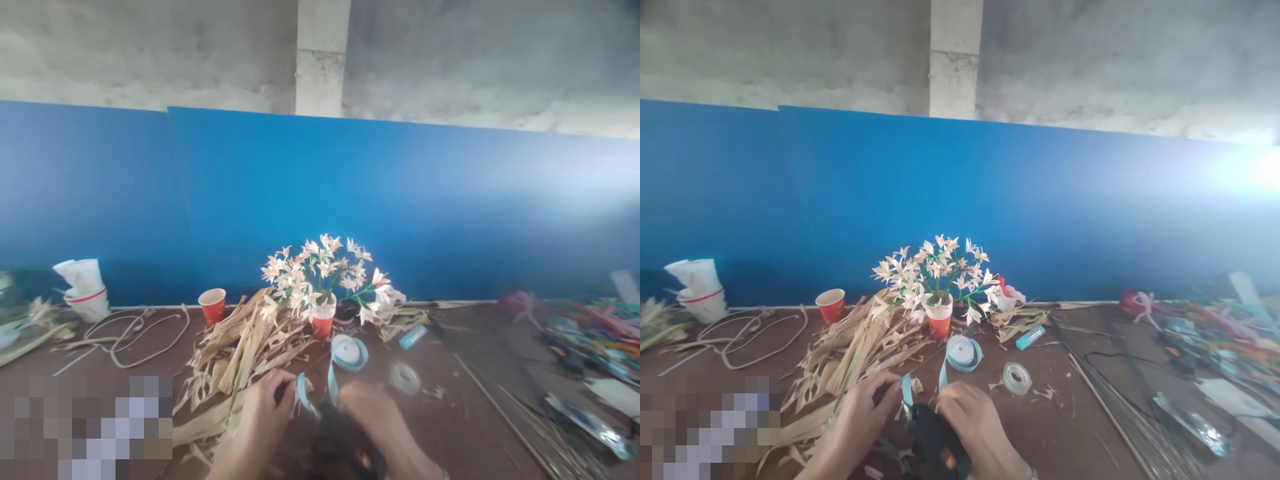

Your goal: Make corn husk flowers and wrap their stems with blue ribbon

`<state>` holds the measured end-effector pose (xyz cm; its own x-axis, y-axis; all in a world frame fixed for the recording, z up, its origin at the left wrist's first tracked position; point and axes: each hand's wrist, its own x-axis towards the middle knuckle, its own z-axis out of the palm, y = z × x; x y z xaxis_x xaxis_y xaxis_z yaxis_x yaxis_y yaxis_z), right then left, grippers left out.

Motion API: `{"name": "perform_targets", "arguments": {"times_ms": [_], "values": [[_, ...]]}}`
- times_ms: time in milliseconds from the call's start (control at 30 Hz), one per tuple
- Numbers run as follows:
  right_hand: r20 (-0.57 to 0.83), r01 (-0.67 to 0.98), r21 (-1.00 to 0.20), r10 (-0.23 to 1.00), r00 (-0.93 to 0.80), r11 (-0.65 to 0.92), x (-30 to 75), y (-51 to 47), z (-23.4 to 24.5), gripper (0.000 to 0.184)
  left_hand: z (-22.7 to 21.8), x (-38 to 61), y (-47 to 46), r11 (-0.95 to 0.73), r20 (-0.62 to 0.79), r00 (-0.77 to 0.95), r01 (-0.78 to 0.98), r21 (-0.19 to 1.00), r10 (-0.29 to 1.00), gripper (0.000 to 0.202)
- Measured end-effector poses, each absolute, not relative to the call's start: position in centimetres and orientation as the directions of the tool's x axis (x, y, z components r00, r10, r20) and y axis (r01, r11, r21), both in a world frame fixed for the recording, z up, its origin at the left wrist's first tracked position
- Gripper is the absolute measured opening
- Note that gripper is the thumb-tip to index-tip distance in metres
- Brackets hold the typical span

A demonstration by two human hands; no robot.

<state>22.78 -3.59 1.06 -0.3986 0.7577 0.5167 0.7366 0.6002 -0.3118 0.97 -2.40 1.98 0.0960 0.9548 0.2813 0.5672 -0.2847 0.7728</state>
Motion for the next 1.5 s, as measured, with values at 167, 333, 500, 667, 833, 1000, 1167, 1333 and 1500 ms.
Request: {"name": "perform_targets", "arguments": {"times_ms": [167, 333, 500, 667, 833, 1000, 1167, 1333, 1500], "values": [[0.252, 0.973, -0.182, 0.963, -0.094, 0.142, 28.8, -4.4, 3.1, 0.021, 2.1, 1.0, -2.6, -0.301, 0.296, 0.107, 0.580, 0.757, 0.949, 0.024], [0.086, 0.990, -0.012, 0.987, 0.138, -0.137, 33.0, -3.7, 1.2, 0.036, 2.0, 1.2, -2.7, -0.324, 0.312, 0.126, 0.588, 0.741, 0.942, 0.023], [0.284, 0.987, 0.070, 0.951, 0.122, -0.147, 30.3, -4.1, 0.9, 0.048, 2.3, 1.3, -2.8, -0.325, 0.304, 0.135, 0.570, 0.755, 0.943, 0.024], [0.366, 0.864, -0.321, 0.892, -0.265, 0.388, 22.1, -5.6, 1.4, 0.034, 2.4, 1.5, -3.0, -0.329, 0.303, 0.139, 0.538, 0.777, 0.943, 0.023], [0.426, 0.768, -0.400, 0.844, -0.326, 0.499, 17.3, -5.4, -0.7, 0.043, 2.4, 1.5, -2.9, -0.339, 0.325, 0.122, 0.520, 0.784, 0.938, 0.022], [0.569, 0.813, -0.126, 0.713, -0.410, 0.568, 18.5, -5.2, -1.1, 0.028, 1.9, 1.5, -2.7, -0.325, 0.314, 0.129, 0.603, 0.728, 0.941, 0.023], [0.628, 0.839, 0.049, 0.636, -0.448, 0.542, 19.1, -5.4, 0.6, 0.028, 1.4, 1.7, -2.8, -0.392, 0.329, 0.241, 0.744, 0.542, 0.913, 0.027], [0.524, 0.816, 0.073, 0.674, -0.521, 0.574, 18.9, -4.9, 2.6, 0.020, 1.1, 1.9, -3.0, -0.462, 0.358, 0.350, 0.834, 0.302, 0.866, 0.023], [0.416, 0.777, 0.130, 0.678, -0.606, 0.615, 19.5, -3.1, 4.6, 0.017, 0.7, 1.9, -3.0, -0.633, 0.492, 0.536, 0.773, 0.040, 0.686, 0.020]]}}
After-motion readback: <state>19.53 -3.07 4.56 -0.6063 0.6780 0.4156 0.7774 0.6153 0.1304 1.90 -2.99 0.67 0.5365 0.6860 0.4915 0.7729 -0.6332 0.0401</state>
